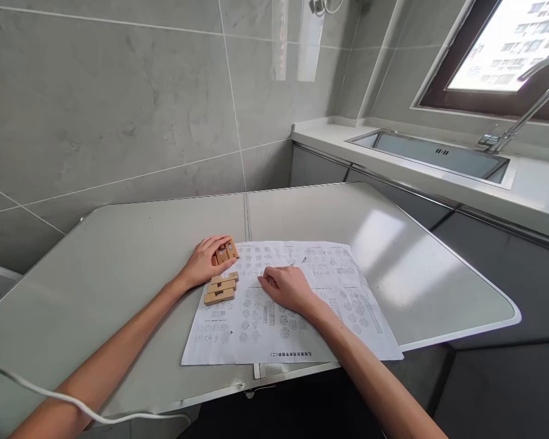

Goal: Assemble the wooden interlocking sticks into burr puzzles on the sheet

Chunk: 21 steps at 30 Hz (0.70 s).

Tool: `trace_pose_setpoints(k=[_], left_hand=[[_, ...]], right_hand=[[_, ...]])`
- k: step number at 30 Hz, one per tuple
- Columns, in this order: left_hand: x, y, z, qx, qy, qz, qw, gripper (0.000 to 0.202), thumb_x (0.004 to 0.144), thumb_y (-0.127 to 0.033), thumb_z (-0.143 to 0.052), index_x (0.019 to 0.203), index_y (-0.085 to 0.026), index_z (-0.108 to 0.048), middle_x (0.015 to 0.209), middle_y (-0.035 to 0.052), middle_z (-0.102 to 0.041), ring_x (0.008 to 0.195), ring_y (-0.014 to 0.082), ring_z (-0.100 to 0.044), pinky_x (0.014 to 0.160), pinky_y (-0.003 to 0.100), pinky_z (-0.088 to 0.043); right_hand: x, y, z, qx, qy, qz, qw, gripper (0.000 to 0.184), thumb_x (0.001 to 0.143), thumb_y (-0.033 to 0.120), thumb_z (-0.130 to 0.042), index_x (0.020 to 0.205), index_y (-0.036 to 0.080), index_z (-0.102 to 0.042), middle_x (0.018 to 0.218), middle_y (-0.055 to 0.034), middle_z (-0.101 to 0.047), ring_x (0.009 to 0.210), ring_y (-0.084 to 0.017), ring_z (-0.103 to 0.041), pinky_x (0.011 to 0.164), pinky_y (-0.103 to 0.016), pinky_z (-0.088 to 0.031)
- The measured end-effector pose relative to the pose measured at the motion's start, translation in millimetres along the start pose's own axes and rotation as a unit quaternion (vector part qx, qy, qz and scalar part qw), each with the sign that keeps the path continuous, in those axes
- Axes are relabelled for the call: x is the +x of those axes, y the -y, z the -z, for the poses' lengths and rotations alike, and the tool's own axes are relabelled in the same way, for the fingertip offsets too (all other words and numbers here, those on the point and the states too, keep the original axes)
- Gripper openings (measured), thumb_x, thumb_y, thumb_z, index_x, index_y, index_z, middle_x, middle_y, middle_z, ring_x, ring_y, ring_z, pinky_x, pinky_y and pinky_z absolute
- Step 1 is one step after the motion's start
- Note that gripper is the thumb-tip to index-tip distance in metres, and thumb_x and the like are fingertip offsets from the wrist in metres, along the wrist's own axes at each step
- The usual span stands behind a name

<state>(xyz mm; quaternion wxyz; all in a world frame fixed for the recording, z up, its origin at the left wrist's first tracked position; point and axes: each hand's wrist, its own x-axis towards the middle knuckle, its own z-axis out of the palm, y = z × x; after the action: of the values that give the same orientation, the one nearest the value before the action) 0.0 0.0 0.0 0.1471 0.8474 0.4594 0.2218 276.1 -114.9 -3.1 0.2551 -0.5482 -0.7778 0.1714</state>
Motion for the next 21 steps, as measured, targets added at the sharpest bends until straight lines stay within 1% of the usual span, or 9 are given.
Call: trace_pose_setpoints(k=[6, 13, 21], left_hand=[[-1.5, -4.6, 1.9, 0.018, 0.004, 0.003, 1.000, 0.072, 0.096, -0.067, -0.062, 0.153, -0.024, -0.054, 0.154, 0.0097, -0.060, 0.145, 0.0353, -0.047, 0.122, 0.052, -0.039], [-1.9, -2.0, 0.0, 0.036, -0.016, -0.015, 0.999, 0.074, 0.095, -0.070, -0.063, 0.151, -0.022, -0.056, 0.149, 0.0119, -0.064, 0.139, 0.0362, -0.051, 0.117, 0.052, -0.042], [-3.8, 2.2, -0.7, 0.024, -0.023, -0.006, 0.999, 0.081, 0.095, -0.072, -0.065, 0.156, -0.020, -0.051, 0.148, 0.0133, -0.065, 0.140, 0.0363, -0.051, 0.115, 0.052, -0.046]], right_hand=[[0.6, -1.4, -1.7, 0.005, -0.001, 0.002, 1.000, 0.035, 0.106, 0.034, -0.053, 0.073, 0.022, -0.048, 0.061, 0.0027, -0.058, 0.053, -0.013, -0.047, 0.057, -0.026, -0.029], [0.4, -0.6, -0.5, 0.017, -0.003, 0.002, 1.000, 0.036, 0.105, 0.034, -0.053, 0.072, 0.023, -0.046, 0.060, 0.0028, -0.057, 0.053, -0.013, -0.045, 0.058, -0.026, -0.029], [0.7, -0.3, -0.1, 0.026, 0.003, -0.005, 1.000, 0.036, 0.105, 0.036, -0.053, 0.072, 0.023, -0.046, 0.061, 0.0026, -0.055, 0.053, -0.014, -0.044, 0.059, -0.028, -0.027]])
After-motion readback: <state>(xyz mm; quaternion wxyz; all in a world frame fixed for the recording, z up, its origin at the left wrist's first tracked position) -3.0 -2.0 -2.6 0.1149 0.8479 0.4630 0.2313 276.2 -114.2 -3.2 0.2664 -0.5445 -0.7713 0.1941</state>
